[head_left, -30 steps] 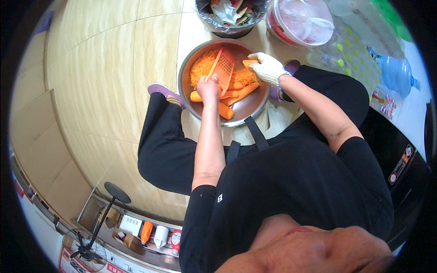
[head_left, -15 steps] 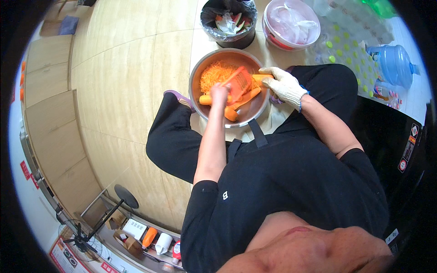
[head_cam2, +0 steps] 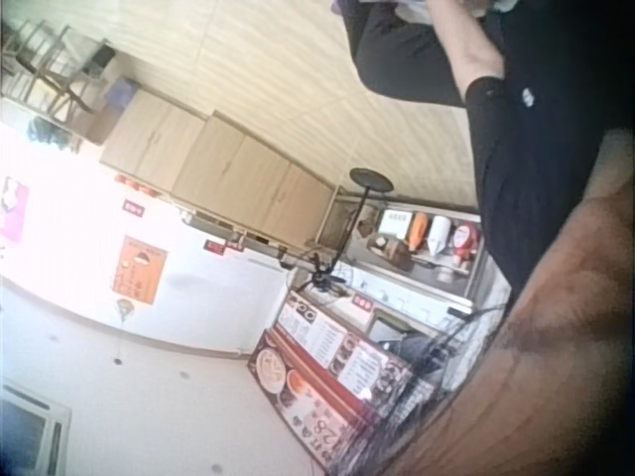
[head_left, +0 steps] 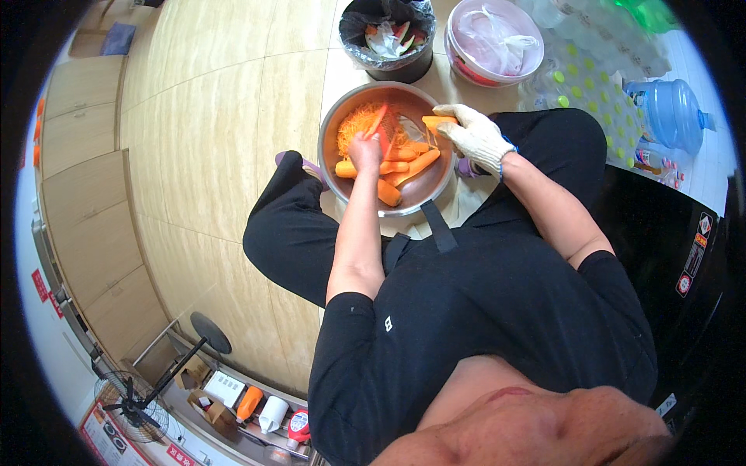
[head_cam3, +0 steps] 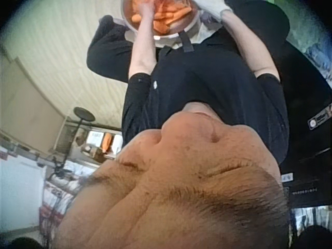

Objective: The person sits on the floor and grates multiple carrots into a metal bowl using a handheld grater. The person wears gloves and holds the carrots with one hand while moving them across the grater with the other.

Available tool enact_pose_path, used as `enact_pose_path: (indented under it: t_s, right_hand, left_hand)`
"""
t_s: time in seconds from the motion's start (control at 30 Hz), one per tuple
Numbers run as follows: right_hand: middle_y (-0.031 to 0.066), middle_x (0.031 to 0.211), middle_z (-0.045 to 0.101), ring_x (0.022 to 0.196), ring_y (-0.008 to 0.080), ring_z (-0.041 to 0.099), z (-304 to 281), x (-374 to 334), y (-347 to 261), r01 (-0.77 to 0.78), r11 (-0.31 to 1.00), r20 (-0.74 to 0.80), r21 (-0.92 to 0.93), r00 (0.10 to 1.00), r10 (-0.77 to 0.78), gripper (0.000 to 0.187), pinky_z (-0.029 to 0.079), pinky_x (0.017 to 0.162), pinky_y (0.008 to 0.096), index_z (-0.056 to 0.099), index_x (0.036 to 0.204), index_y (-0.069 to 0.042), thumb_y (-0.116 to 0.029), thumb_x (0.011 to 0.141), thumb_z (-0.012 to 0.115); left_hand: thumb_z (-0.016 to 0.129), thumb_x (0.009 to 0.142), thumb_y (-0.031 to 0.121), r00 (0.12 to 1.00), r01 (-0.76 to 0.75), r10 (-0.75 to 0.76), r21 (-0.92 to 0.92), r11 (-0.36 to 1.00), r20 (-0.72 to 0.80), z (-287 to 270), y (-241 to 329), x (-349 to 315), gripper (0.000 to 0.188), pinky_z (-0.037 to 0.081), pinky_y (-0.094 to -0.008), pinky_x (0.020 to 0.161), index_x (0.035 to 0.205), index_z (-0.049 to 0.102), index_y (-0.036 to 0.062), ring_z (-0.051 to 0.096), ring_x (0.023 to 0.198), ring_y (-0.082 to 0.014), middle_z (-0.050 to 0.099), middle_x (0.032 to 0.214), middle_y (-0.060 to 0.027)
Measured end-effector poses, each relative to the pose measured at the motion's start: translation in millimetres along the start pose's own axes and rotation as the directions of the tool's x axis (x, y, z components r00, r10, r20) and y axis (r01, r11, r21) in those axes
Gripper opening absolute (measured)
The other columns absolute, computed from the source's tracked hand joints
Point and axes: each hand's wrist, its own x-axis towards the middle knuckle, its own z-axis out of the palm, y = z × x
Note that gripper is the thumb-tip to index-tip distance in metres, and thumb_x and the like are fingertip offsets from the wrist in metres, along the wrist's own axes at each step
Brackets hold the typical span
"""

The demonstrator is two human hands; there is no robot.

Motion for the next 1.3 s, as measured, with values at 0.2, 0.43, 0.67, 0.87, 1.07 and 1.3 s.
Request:
enact_pose_path:
  t_s: [0.2, 0.43, 0.67, 0.87, 1.07, 1.3]
  right_hand:
    - [0.0175, 0.116, 0.063, 0.104, 0.0226, 0.062, 6, -1, -5, 0.046, 0.998, 0.042, 0.045, 0.998, -0.048, 0.039, 0.047, 0.092, 0.0312, 0.057, 0.125, -0.002, -0.018, 0.089, 0.06]
    - [0.0178, 0.123, 0.058, 0.115, 0.0295, 0.056, 14, -19, -34, 0.293, 0.95, 0.043, -0.106, 0.956, -0.29, 0.041, 0.044, 0.1, 0.0383, 0.057, 0.124, -0.009, -0.027, 0.088, 0.064]
    - [0.0137, 0.111, 0.062, 0.091, 0.0199, 0.062, 20, -39, -72, 0.188, 0.966, 0.201, 0.18, 0.954, -0.223, 0.039, 0.051, 0.077, 0.0311, 0.054, 0.129, -0.009, -0.023, 0.093, 0.055]
    - [0.0075, 0.095, 0.062, 0.069, 0.0135, 0.059, 32, -36, -88, 0.001, 0.839, 0.309, 0.544, 0.929, -0.201, 0.031, 0.047, 0.057, 0.0233, 0.057, 0.122, -0.005, -0.024, 0.098, 0.049]
    - [0.0068, 0.085, 0.062, 0.054, 0.0132, 0.055, 33, -22, -85, -0.317, 0.629, 0.441, 0.71, 0.897, -0.046, 0.039, 0.041, 0.044, 0.0193, 0.059, 0.113, -0.01, -0.043, 0.098, 0.045]
    - [0.0068, 0.086, 0.064, 0.054, 0.0152, 0.058, 41, -14, -78, -0.309, 0.443, 0.412, 0.841, 0.897, -0.157, 0.044, 0.042, 0.041, 0.0199, 0.059, 0.108, -0.009, -0.05, 0.095, 0.049]
  left_hand:
    - [0.07, 0.079, 0.015, 0.969, 0.21, -0.236, -0.266, 0.941, -0.069, -22, -33, 23, 0.02, 0.049, -0.0409, 0.069, 0.082, 0.062, -0.0027, 0.064, 0.074, -0.0291, 0.066, 0.078, -0.0178]
    - [0.069, 0.084, 0.019, 0.959, 0.221, -0.281, -0.702, 0.677, 0.032, -13, -52, 33, 0.019, 0.045, -0.0362, 0.048, 0.084, 0.063, 0.0014, 0.055, 0.058, -0.0182, 0.06, 0.071, -0.008]
    - [0.061, 0.083, 0.01, 0.969, 0.241, -0.219, -0.631, 0.738, 0.115, -58, 19, -5, 0.011, 0.029, -0.0296, 0.034, 0.075, 0.055, 0.007, 0.044, 0.04, -0.0119, 0.047, 0.058, 0.0008]
    - [0.067, 0.08, 0.019, 0.98, -0.036, 0.079, -0.232, 0.972, 0.183, -118, 66, -24, 0.018, 0.042, -0.0317, 0.046, 0.079, 0.061, 0.0018, 0.053, 0.05, -0.0149, 0.058, 0.063, -0.0058]
    - [0.069, 0.08, 0.031, 0.936, -0.227, 0.229, -0.04, 0.973, 0.265, -143, 76, -29, 0.031, 0.05, -0.0356, 0.064, 0.078, 0.064, -0.0002, 0.066, 0.068, -0.0223, 0.067, 0.073, -0.0148]
    - [0.066, 0.082, 0.04, 0.886, -0.385, 0.349, 0.066, 0.921, 0.305, -148, 96, -43, 0.037, 0.051, -0.0425, 0.07, 0.081, 0.066, 0.003, 0.066, 0.076, -0.0336, 0.067, 0.078, -0.0193]
